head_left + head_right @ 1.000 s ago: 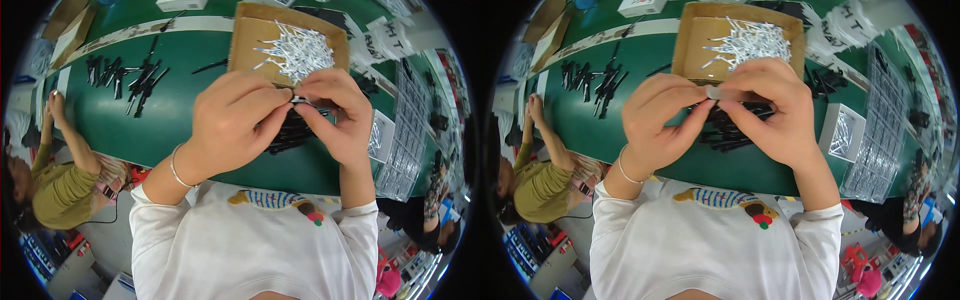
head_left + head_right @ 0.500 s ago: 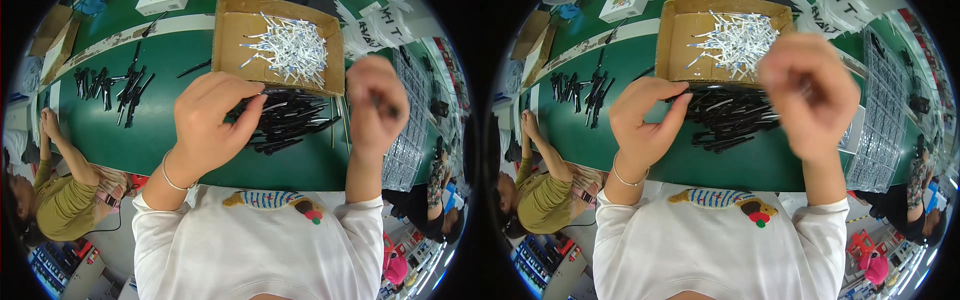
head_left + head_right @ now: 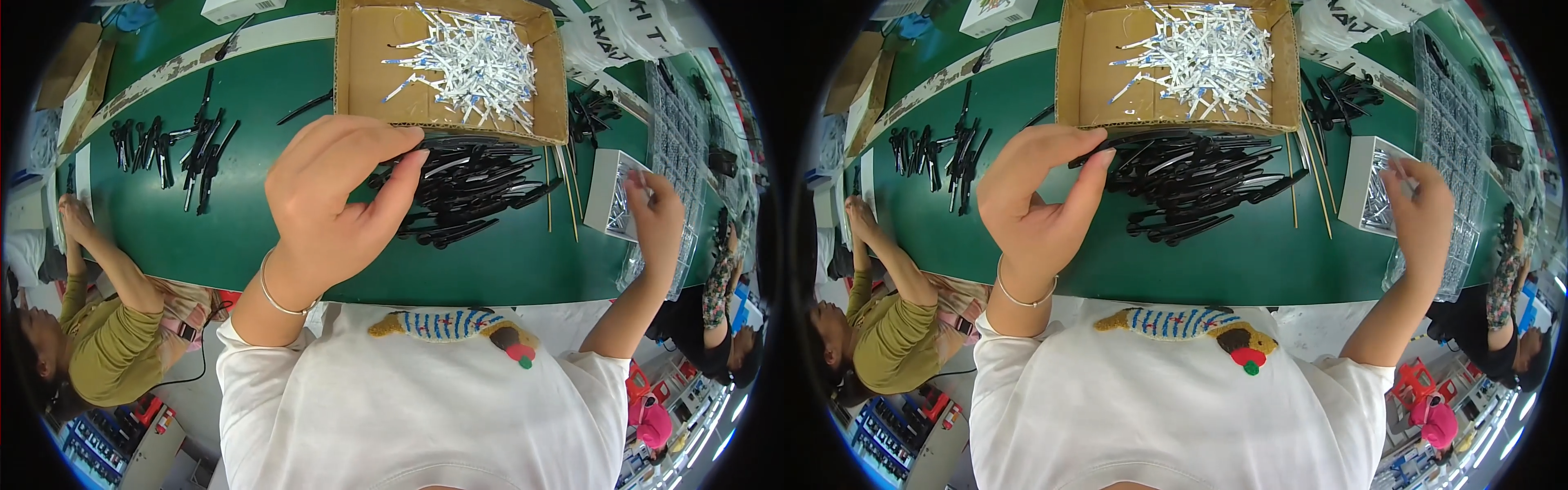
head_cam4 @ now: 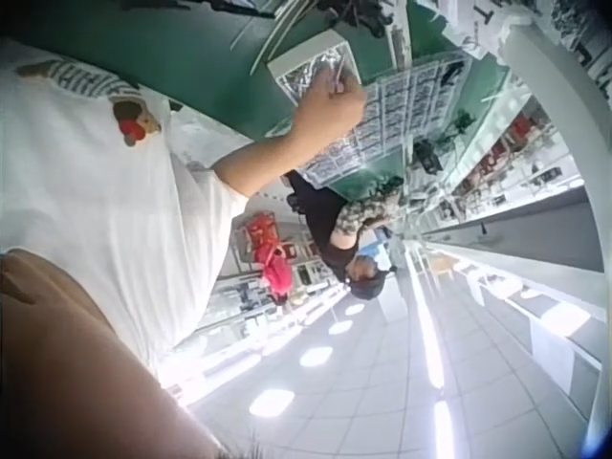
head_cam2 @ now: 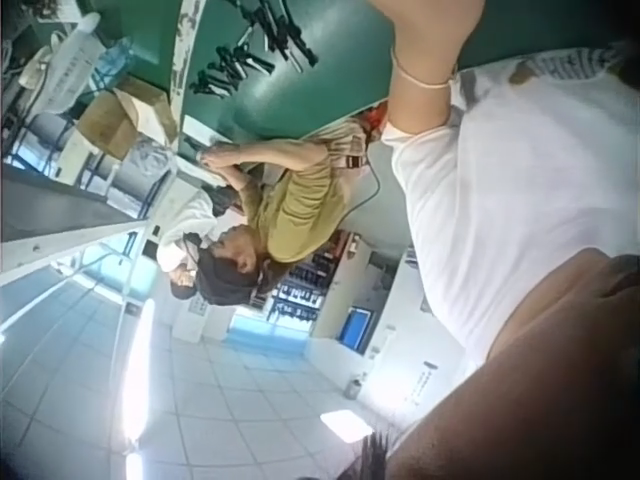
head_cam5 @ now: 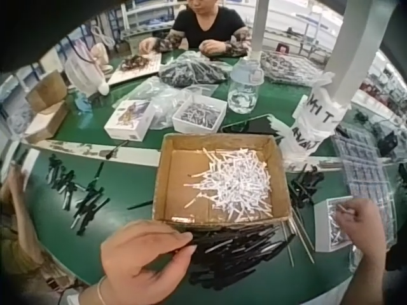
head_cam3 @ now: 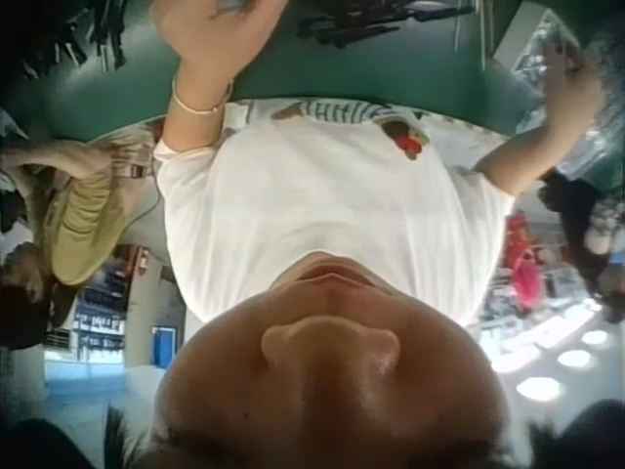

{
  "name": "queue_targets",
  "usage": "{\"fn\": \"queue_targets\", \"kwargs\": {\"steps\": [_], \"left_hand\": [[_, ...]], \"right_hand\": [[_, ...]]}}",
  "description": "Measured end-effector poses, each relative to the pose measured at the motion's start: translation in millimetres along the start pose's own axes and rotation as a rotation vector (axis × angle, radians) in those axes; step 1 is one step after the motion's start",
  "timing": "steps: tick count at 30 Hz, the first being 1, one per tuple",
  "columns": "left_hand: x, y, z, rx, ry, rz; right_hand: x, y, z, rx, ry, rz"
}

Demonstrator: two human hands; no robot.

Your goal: The person assembles small black plastic components by inserting white tips into them using tweezers.

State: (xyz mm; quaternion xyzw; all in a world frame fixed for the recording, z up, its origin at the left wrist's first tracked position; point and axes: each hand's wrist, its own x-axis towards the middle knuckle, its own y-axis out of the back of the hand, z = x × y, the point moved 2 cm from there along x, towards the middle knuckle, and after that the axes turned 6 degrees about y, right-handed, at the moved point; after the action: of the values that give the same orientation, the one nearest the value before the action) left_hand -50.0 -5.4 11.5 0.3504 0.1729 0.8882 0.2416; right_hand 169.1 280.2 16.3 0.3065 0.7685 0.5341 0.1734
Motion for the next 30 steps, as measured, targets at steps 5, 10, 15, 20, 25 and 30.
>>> {"fn": "queue_targets", "kwargs": {"steps": [5,10,15,20,25,30], "left_hand": [[0,-4,3,-0.011,-0.010,-0.011],[-1,-7,5,-0.007,0.034,-0.046],[2,-8,9,-0.103,0.193,-0.048],[8,-13,9,-0.695,0.695,-0.127],[17,-28,22,-1.003,0.851,-0.265],[14,-27,20,-1.223,0.895,-0.233]], "right_hand": [[-8,-19,-6,-0.084,0.084,-0.010],[-15,-19,17,0.048,0.009,0.100],[-26,18,16,0.187,-0.170,0.122],[-17,0,-57,0.889,0.065,0.113],[-12,-12,-125,0.559,0.362,0.105],[-8,-26,-147,0.232,0.926,0.498]]}}
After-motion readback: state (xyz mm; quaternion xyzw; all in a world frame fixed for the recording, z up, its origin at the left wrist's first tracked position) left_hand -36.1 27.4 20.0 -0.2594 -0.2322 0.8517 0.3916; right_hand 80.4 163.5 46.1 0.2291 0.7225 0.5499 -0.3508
